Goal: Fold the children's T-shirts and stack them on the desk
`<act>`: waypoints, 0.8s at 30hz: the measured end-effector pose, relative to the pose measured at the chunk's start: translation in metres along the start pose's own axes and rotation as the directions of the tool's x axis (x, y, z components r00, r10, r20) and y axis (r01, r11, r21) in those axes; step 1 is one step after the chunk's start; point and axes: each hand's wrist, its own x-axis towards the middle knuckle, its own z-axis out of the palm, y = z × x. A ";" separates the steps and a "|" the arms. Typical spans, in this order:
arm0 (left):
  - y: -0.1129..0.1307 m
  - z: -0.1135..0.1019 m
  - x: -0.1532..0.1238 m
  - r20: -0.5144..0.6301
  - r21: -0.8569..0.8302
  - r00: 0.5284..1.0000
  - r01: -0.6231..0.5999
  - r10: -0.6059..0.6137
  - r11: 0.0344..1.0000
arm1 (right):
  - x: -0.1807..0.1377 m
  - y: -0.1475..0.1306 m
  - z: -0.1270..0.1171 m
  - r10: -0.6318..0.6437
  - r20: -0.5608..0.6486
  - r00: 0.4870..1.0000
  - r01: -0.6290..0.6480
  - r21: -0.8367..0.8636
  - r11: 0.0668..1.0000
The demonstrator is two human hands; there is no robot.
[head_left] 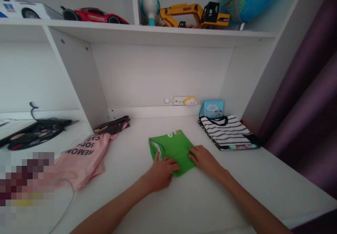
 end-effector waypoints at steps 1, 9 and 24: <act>-0.013 -0.005 -0.005 -0.004 0.018 0.999 0.052 -0.052 0.998 | -0.015 -0.011 0.000 0.000 -0.008 1.000 0.000 -0.016 1.000; -0.044 -0.015 -0.012 -0.121 0.068 0.943 0.319 -0.310 0.945 | -0.073 -0.076 -0.025 -0.224 0.033 0.974 0.211 0.232 0.949; -0.052 0.004 -0.011 -0.115 -0.162 0.959 0.238 -0.258 0.958 | -0.006 -0.010 -0.008 -0.062 0.168 0.984 0.008 0.305 0.952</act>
